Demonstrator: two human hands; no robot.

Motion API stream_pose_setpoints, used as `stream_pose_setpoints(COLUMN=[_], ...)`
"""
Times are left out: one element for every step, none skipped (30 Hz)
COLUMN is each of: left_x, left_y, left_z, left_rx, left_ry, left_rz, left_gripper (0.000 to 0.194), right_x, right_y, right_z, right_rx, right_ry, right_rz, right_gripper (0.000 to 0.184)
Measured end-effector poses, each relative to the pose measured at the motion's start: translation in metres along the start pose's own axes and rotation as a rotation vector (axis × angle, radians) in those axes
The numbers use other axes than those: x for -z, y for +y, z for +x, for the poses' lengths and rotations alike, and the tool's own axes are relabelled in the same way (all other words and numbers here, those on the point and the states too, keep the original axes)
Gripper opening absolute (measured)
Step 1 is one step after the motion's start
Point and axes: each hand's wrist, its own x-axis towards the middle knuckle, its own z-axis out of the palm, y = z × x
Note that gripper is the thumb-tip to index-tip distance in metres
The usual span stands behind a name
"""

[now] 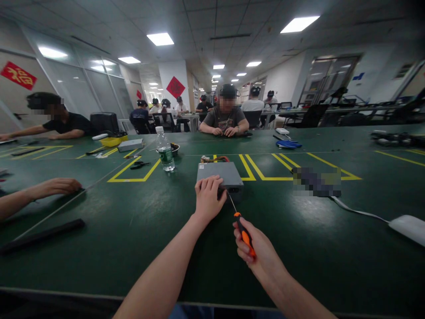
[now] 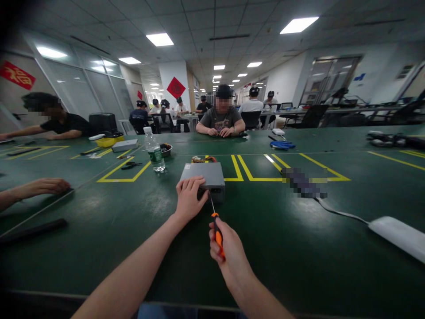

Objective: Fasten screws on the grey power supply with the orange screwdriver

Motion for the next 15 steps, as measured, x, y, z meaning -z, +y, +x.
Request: stream_pose_setpoints(left_x=[0.000,0.000,0.000,0.000,0.000,0.000,0.000,0.000,0.000,0.000,0.000,0.000,0.000,0.000,0.000], left_y=[0.000,0.000,0.000,0.000,0.000,0.000,0.000,0.000,0.000,0.000,0.000,0.000,0.000,0.000,0.000], left_z=[0.000,0.000,0.000,0.000,0.000,0.000,0.000,0.000,0.000,0.000,0.000,0.000,0.000,0.000,0.000], left_rx=[-0.001,-0.002,-0.002,-0.001,-0.001,-0.001,-0.003,-0.005,-0.007,-0.008,-0.008,-0.008,-0.008,-0.009,-0.009], left_ry=[0.000,0.001,0.002,0.003,0.004,0.005,0.006,0.006,0.006,0.007,0.006,0.004,0.001,-0.005,-0.010], left_rz=[0.002,0.003,0.005,0.008,0.010,0.011,0.012,0.012,0.012,0.013,0.013,0.014,0.014,0.012,0.010], left_gripper=[0.027,0.027,0.027,0.027,0.027,0.028,0.028,0.028,0.029,0.029,0.029,0.029,0.029,0.029,0.029], right_x=[0.000,-0.001,-0.001,-0.001,-0.002,-0.003,-0.004,-0.005,-0.007,-0.009,-0.012,-0.014,-0.017,-0.019,-0.021], right_y=[0.000,-0.001,-0.001,-0.001,-0.001,-0.001,-0.001,-0.001,-0.001,-0.002,-0.003,-0.005,-0.007,-0.009,-0.011], right_z=[0.000,0.000,0.001,0.001,0.001,0.001,0.001,0.001,0.000,-0.001,-0.002,-0.003,-0.004,-0.005,-0.006], right_rx=[0.000,-0.001,-0.002,-0.002,-0.003,-0.002,0.000,0.004,0.009,0.013,0.014,0.009,-0.005,-0.027,-0.057], right_ry=[0.003,0.006,0.010,0.015,0.021,0.029,0.039,0.051,0.064,0.076,0.087,0.094,0.095,0.092,0.083], right_rz=[0.002,0.005,0.008,0.012,0.017,0.022,0.029,0.038,0.050,0.065,0.082,0.101,0.121,0.139,0.156], right_gripper=[0.019,0.019,0.019,0.019,0.018,0.017,0.016,0.015,0.016,0.018,0.019,0.020,0.020,0.020,0.021])
